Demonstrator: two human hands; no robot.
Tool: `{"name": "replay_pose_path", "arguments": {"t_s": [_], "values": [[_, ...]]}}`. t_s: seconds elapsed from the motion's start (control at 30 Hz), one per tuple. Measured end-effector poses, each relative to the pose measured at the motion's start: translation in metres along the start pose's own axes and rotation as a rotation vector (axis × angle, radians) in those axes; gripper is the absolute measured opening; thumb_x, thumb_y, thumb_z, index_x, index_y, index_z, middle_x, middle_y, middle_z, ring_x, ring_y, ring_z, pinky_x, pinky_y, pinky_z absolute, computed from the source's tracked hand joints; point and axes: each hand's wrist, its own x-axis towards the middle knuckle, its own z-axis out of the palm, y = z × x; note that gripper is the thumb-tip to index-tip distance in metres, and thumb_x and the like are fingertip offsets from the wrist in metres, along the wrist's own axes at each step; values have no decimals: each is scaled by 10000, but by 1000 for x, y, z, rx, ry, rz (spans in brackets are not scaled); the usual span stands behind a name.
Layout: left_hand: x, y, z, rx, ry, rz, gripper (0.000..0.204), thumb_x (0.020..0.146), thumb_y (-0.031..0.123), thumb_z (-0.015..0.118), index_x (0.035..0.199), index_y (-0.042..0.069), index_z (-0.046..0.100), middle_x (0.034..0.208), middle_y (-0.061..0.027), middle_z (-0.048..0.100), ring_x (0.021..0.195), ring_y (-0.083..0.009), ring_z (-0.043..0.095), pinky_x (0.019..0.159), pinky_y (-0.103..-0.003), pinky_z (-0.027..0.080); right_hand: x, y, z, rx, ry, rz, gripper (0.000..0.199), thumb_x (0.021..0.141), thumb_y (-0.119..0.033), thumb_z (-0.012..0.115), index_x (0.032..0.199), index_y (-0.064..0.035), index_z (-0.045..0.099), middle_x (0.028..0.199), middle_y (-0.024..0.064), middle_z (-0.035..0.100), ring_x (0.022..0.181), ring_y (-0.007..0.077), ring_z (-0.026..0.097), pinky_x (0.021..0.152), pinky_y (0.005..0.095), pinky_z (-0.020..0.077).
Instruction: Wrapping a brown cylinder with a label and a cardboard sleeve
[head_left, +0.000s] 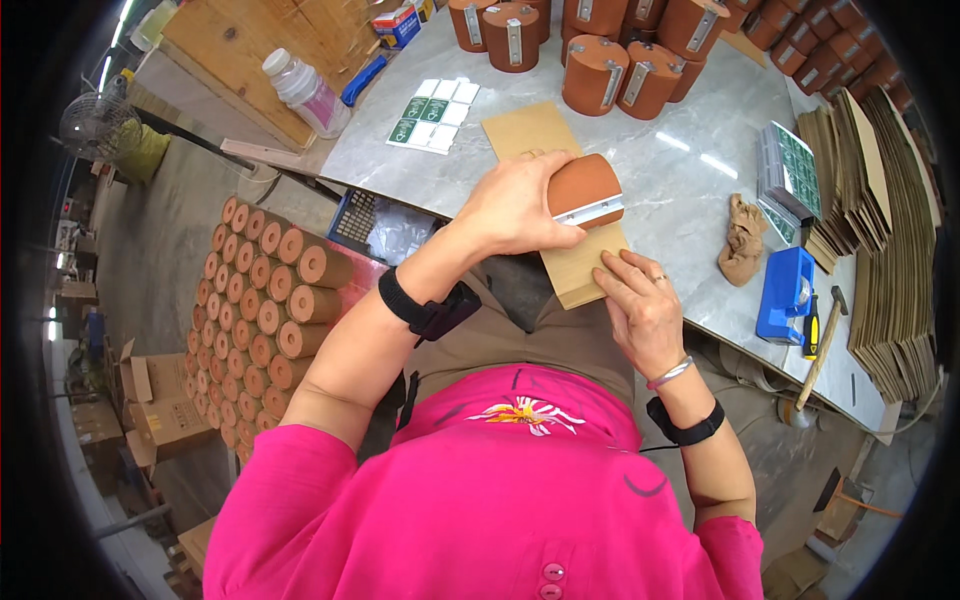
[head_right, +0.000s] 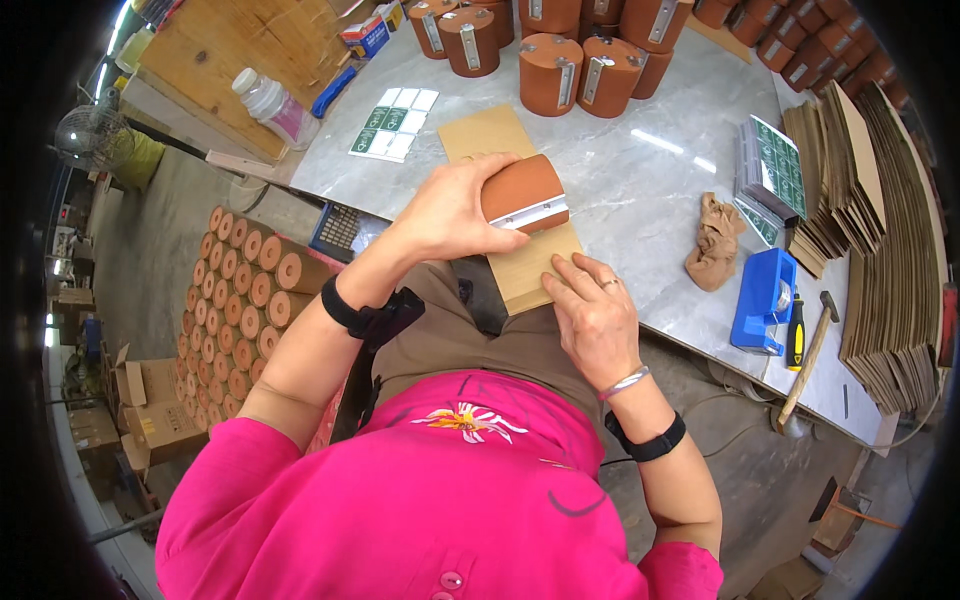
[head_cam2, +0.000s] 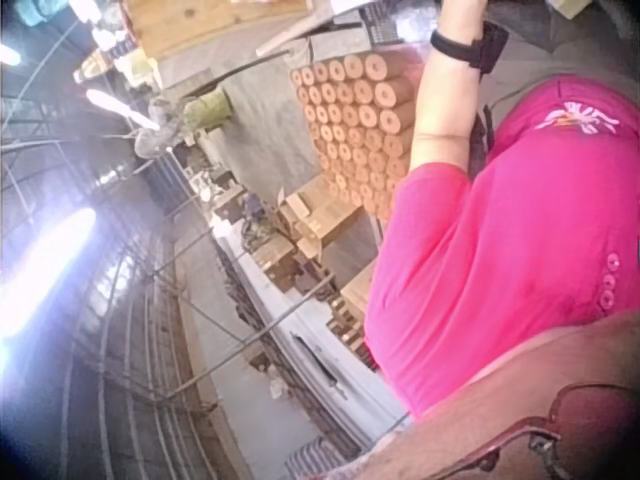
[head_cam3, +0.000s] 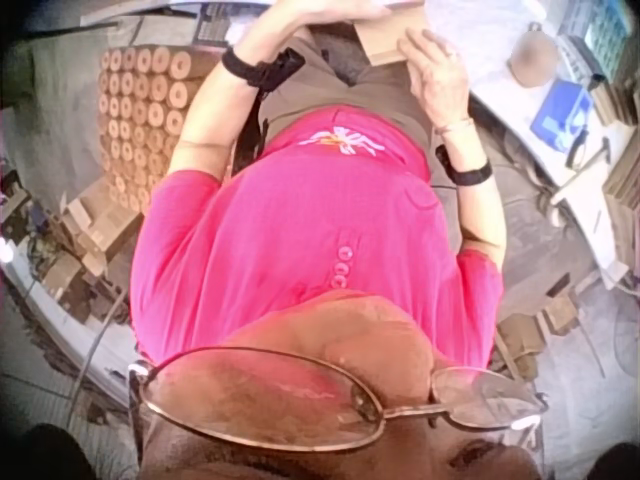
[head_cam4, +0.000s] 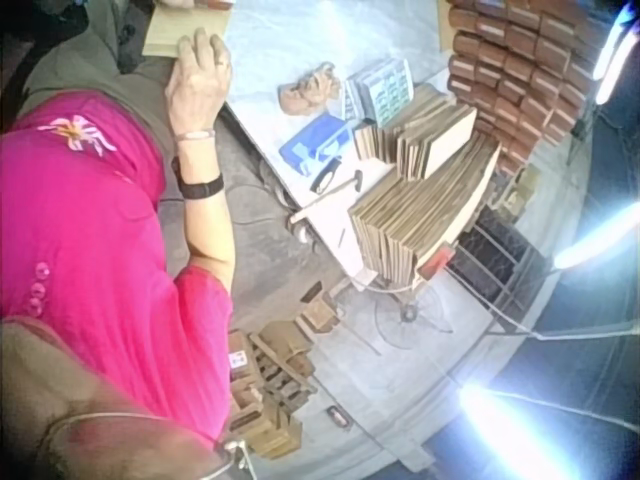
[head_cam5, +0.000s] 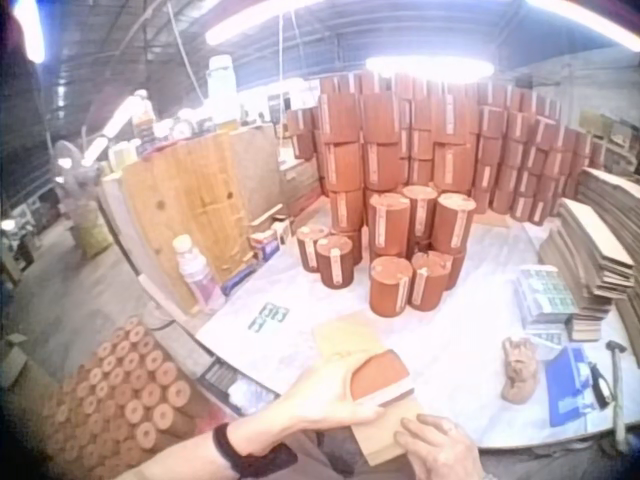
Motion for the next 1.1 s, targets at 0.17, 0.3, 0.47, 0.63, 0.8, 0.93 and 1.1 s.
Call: {"name": "replay_pose_path", "arguments": {"t_s": [0.17, 0.3, 0.47, 0.63, 0.8, 0.93, 1.1], "values": [[-2, 15, -5, 61, -47, -48, 820, 635, 350, 824, 1311, -24, 548, 1197, -248, 625, 1116, -385, 610, 956, -419, 494, 0, 0, -3, 7, -4, -4, 315, 736, 19, 693, 1043, -46, 728, 1169, 104, 686, 1108, 309, 611, 920, 392, 516], [0, 2, 1, -34, -49, 7, 701, 808, 408, 756, 1330, -2, 530, 1272, -250, 574, 1171, -387, 575, 996, -418, 464, 4, 1, -6, 20, -18, -11, 300, 737, 25, 696, 1030, -40, 719, 1161, 107, 688, 1102, 312, 614, 920, 395, 517], [5, -16, 8, -304, -18, 31, 585, 903, 385, 697, 1331, 17, 543, 1265, -199, 585, 1172, -292, 581, 995, -380, 460, 14, 9, -13, 94, -17, -56, 230, 737, 29, 706, 957, -36, 687, 1080, 91, 698, 1026, 296, 634, 875, 387, 508], [4, -14, 8, -393, 6, -3, 528, 893, 340, 728, 1287, 13, 601, 1197, -141, 641, 1109, -210, 602, 952, -340, 484, 72, 14, -26, 64, 128, -274, 160, 744, 24, 715, 868, -55, 651, 908, 57, 669, 905, 250, 625, 800, 366, 449], [13, -24, 5, -654, -112, -134, 503, 871, 292, 763, 1269, 15, 631, 1176, -93, 672, 1086, -161, 598, 940, -319, 490, 94, 13, -28, 100, 97, -324, 147, 740, 23, 716, 847, -55, 654, 873, 59, 660, 911, 260, 617, 802, 377, 442], [16, -26, 4, -674, -116, -67, 492, 874, 300, 761, 1260, 18, 642, 1181, -102, 670, 1085, -166, 598, 948, -318, 485, 98, 13, -30, 92, 75, -301, 146, 730, 17, 726, 836, -59, 659, 851, 52, 652, 931, 282, 604, 820, 386, 430], [12, -27, 6, -631, -100, -4, 489, 887, 328, 749, 1255, 20, 649, 1178, -113, 673, 1097, -184, 600, 949, -320, 483, 104, 13, -35, 73, -2, -240, 147, 723, -2, 743, 835, -51, 661, 933, 87, 654, 958, 290, 601, 835, 393, 434]]}}
